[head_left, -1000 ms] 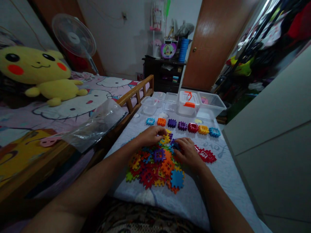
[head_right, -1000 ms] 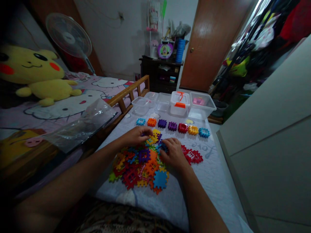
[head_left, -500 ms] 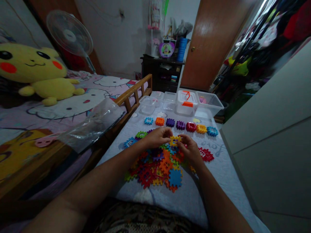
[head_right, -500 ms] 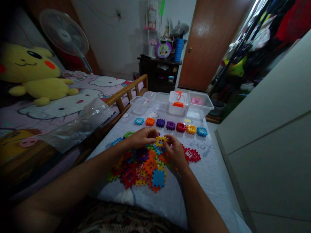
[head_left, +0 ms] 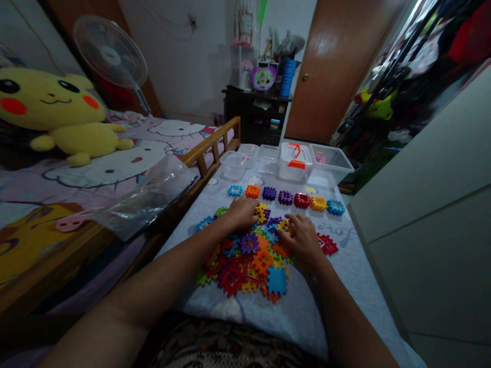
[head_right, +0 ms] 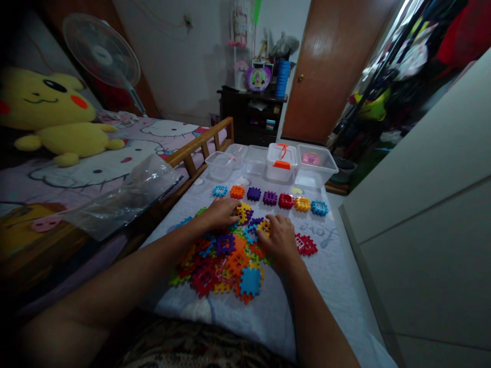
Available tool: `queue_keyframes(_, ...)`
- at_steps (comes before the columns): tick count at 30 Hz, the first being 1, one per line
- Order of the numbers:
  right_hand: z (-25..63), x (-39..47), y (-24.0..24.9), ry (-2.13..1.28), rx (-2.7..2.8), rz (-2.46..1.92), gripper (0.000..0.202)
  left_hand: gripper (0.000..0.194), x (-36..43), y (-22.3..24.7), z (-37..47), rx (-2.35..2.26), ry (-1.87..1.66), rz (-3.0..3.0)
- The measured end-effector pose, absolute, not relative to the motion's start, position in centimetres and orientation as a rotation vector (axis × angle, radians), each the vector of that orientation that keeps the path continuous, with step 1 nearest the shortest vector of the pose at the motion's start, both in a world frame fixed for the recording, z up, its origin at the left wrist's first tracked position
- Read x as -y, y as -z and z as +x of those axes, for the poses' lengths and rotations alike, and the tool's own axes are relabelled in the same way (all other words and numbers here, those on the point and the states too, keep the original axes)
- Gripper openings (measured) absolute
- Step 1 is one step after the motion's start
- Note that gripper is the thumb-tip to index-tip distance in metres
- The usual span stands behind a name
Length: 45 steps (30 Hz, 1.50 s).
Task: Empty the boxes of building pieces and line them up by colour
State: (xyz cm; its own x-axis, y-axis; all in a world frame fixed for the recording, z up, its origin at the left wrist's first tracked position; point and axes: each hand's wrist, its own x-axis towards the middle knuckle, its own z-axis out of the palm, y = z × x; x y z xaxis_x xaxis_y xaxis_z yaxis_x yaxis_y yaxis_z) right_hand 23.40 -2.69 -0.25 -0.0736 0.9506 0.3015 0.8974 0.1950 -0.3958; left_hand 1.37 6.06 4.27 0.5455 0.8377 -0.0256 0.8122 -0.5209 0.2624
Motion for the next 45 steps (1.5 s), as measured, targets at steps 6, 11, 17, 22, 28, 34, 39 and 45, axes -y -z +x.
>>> queue_keyframes(6, 23.8, 2.9, 0.5, -0.146, 2.091, -1.735, 0.048, 0.032, -7.3, -3.7, 1.9, -1.356, -0.173, 2.487)
queue_keyframes(11, 24.0, 2.8, 0.7, -0.188, 2.072, -1.729, 0.043, 0.026, -7.7, -3.6, 1.5, -1.292, -0.222, 2.439)
queue_keyframes(17, 24.1, 2.8, 0.6, -0.252, 2.076, -1.711, 0.044, 0.024, -7.8, -3.8, 1.0, -1.125, -0.3, 2.367)
queue_keyframes(22, 24.5, 2.7, 0.7, -0.319, 1.991, -1.627, 0.047, 0.02, -7.5, -4.8, 0.8, -1.018, -0.365, 2.327)
queue_keyframes(28, 24.8, 2.5, -0.1, -0.368, 1.782, -1.505, 0.049, 0.017, -6.7, -5.7, 2.4, -0.896, -0.49, 2.124)
queue_keyframes(34, 24.6, 2.6, -0.9, -0.328, 1.723, -1.401, 0.048, 0.022, -5.6, -4.4, 5.6, -0.858, -0.419, 2.084)
queue_keyframes(39, 24.3, 2.7, -0.8, -0.353, 1.856, -1.36, 0.047, 0.03, -5.5, -4.3, 5.3, -0.868, -0.42, 2.228)
queue_keyframes(45, 23.6, 2.8, -0.1, -0.315, 2.046, -1.461, 0.051, 0.029, -7.1, -5.2, -0.9, -1.036, -0.513, 2.154)
